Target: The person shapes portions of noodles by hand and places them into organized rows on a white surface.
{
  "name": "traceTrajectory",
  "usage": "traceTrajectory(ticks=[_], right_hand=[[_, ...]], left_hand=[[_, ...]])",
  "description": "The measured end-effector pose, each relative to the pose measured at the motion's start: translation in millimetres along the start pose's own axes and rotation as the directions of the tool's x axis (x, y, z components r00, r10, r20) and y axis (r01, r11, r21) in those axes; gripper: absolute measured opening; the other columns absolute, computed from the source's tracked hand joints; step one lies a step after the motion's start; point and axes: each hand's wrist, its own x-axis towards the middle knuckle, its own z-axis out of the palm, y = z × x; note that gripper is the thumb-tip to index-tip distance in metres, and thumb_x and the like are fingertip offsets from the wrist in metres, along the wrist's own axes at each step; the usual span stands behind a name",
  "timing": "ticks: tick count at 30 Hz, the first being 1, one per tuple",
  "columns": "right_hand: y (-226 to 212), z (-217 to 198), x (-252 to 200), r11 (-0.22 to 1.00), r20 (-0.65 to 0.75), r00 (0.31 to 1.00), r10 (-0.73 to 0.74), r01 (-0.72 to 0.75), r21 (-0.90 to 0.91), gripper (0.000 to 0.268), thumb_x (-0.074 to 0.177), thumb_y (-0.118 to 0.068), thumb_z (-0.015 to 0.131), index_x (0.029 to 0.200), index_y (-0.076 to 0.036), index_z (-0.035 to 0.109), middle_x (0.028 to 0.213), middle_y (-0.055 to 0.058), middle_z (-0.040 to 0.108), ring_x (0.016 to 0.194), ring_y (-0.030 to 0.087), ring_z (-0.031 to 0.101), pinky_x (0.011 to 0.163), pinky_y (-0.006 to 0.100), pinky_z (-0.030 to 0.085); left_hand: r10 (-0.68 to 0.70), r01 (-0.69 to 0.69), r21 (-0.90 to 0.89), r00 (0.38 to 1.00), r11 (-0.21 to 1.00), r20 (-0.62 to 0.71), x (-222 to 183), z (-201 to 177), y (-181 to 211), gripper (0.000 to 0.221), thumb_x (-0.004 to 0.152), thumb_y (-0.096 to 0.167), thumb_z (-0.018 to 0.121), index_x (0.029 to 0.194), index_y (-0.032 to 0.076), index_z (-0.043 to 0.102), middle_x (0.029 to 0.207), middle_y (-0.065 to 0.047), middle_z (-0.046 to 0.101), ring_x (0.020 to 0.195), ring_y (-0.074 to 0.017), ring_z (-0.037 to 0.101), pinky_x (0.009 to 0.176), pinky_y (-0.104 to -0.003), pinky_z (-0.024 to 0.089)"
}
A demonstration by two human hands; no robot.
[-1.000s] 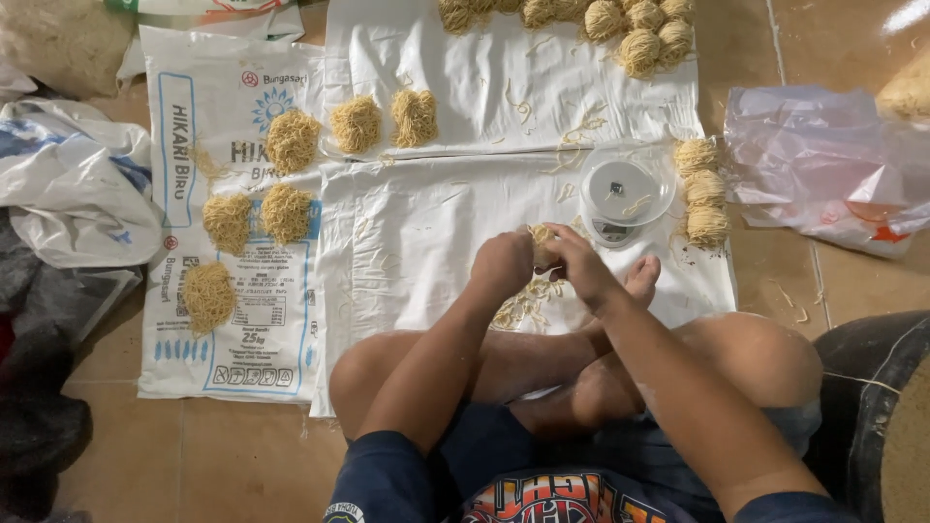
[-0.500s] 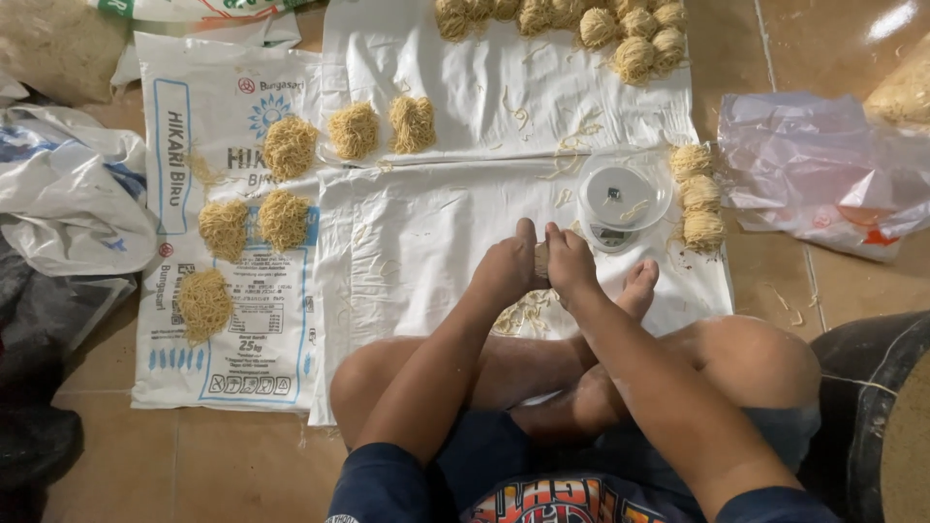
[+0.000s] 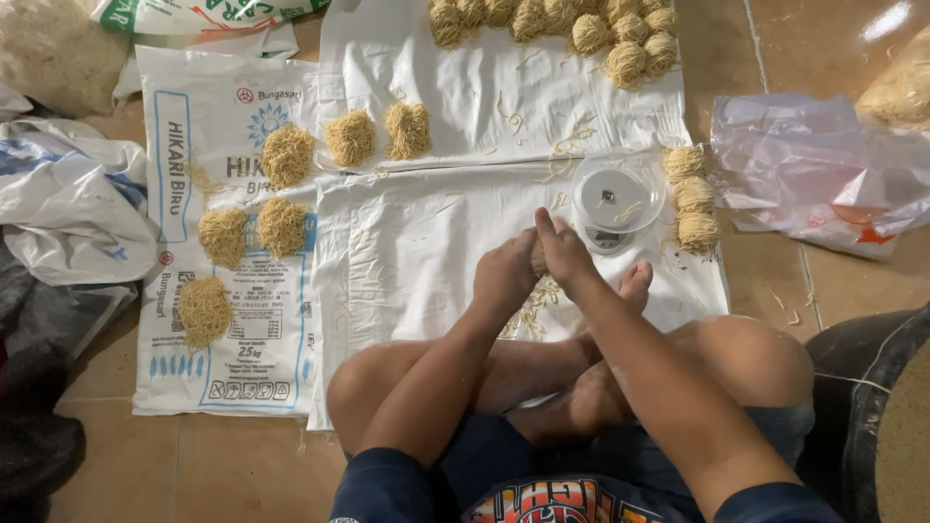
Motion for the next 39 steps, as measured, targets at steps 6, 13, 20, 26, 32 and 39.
traceTrajectory(ticks=[6,13,20,26,32,39], right_hand=[[6.1,37.7,-6.5,0.978,-0.297,0.951,-0.089,0.027,-0.208,0.073,0.11,-0.067,0.022,0.124,-0.009,0.064,0.111,0.014,0.064,0.113,0.039,0.066,0.101,0.056,0.045],[-14.2,24.7,-21.2,0.999,-0.328,0.945,0.015,-0.003,0.037,0.071,0.109,-0.065,0.034,0.102,-0.007,0.073,0.098,0.017,0.075,0.11,0.04,0.069,0.1,0.054,0.049],[-68.7,8.3,-45.7,0.887,-0.179,0.959,0.219,-0.119,0.446,0.073,0.1,-0.061,0.051,0.121,0.006,0.069,0.127,0.027,0.067,0.132,0.037,0.057,0.116,0.05,0.038],[5.3,-0.9,13.6,0.645,0.12,0.984,0.131,-0.177,0.744,0.061,0.1,-0.056,0.066,0.106,0.005,0.071,0.1,0.022,0.073,0.103,0.034,0.071,0.105,0.045,0.049],[-30.8,4.3,-22.2,0.981,-0.209,0.962,-0.176,0.154,-0.115,0.08,0.104,-0.078,0.027,0.108,-0.008,0.065,0.105,0.02,0.066,0.116,0.044,0.062,0.102,0.06,0.044],[-38.1,10.9,-35.9,0.98,-0.363,0.91,-0.2,0.192,-0.058,0.067,0.111,-0.057,0.04,0.082,0.001,0.06,0.076,0.025,0.064,0.094,0.05,0.066,0.087,0.057,0.05]], left_hand=[[-0.046,0.046,-0.008,0.999,0.999,-0.019,5.2,7.2,6.3,0.024,0.09,0.009,0.055,0.113,0.003,0.053,0.085,-0.022,0.072,0.078,-0.0477,0.074,0.071,-0.057,0.059],[-0.033,0.047,-0.107,0.991,0.993,0.13,1.4,-8.6,12.9,0.019,0.098,0.017,0.046,0.111,0.008,0.036,0.091,-0.024,0.07,0.084,-0.0537,0.072,0.076,-0.063,0.056],[0.199,-0.204,-0.045,0.975,0.978,-0.101,5.5,5.4,-15.8,0.074,0.082,0.035,0.072,0.145,0.012,0.039,0.104,-0.02,0.071,0.09,-0.0479,0.072,0.078,-0.059,0.057],[0.227,-0.234,-0.035,0.964,0.972,-0.141,0.1,12.1,-14.8,0.076,0.08,0.03,0.075,0.146,0.014,0.042,0.102,-0.018,0.072,0.089,-0.0455,0.073,0.075,-0.058,0.058],[0.064,-0.065,0.0,0.98,0.998,-0.189,10.7,25.6,-16.7,0.046,0.085,0.023,0.062,0.128,0.012,0.049,0.089,-0.016,0.068,0.079,-0.0455,0.072,0.071,-0.057,0.057],[0.173,-0.155,0.169,0.981,0.973,-0.093,16.2,36.1,-16.0,0.019,0.088,0.011,0.053,0.105,0.003,0.052,0.082,-0.012,0.062,0.068,-0.0421,0.072,0.062,-0.051,0.057]])
